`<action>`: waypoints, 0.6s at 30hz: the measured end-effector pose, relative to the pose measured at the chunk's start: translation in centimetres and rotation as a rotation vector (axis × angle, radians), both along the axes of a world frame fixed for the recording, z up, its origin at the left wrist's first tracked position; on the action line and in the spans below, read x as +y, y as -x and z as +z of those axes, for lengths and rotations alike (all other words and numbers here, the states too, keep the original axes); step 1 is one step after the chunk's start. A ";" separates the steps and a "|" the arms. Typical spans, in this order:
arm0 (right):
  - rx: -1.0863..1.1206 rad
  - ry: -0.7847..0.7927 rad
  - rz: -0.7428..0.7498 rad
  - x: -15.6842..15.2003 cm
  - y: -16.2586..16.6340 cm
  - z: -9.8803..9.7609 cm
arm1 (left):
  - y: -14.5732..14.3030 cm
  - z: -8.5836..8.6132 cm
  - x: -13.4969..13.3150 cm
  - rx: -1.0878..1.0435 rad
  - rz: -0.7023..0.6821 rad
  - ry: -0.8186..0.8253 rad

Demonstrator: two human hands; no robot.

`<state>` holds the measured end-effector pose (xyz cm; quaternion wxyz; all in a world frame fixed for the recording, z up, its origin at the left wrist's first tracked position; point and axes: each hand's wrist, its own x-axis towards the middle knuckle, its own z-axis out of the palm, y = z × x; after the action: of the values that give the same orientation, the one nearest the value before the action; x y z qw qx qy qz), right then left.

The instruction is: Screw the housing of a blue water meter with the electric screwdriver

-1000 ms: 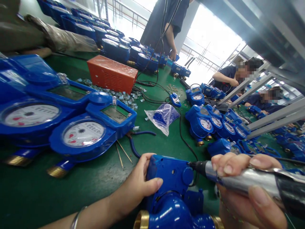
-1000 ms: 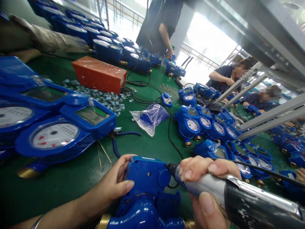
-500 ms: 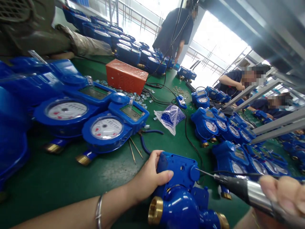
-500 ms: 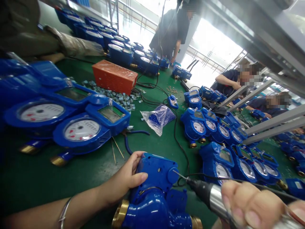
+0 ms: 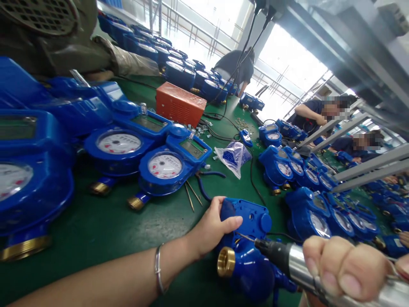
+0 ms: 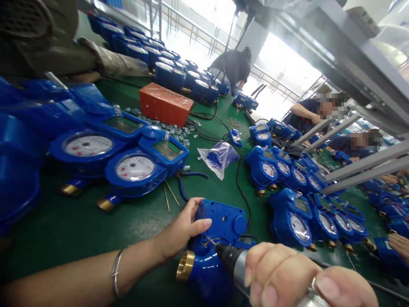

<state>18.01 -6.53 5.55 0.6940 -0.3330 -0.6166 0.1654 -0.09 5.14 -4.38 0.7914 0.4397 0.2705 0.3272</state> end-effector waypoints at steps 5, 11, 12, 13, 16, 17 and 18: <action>-0.105 -0.060 0.130 0.4 -1.2 -0.5 | 0.1 -0.1 -0.1 0.009 0.006 -0.007; -0.122 0.033 0.191 1.0 1.3 -0.4 | 0.1 -0.3 -0.2 0.013 0.026 -0.029; -0.112 0.020 0.182 1.3 2.2 -0.3 | 0.1 -0.3 -0.2 0.013 0.027 -0.040; -0.097 0.007 0.171 1.6 3.1 -0.3 | 0.1 -0.3 -0.2 0.012 0.023 -0.051; -0.065 -0.027 0.177 2.4 4.8 -0.5 | 0.1 -0.4 -0.1 0.016 0.007 -0.077; -0.067 -0.042 0.191 2.6 5.0 -0.6 | 0.1 -0.4 -0.1 0.018 0.005 -0.081; -0.073 -0.051 0.196 2.8 5.1 -0.7 | 0.1 -0.4 -0.1 0.019 0.000 -0.080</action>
<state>12.87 -3.69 4.90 0.6599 -0.2591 -0.6750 0.2046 -0.21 5.08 -4.82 0.7707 0.4742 0.2647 0.3334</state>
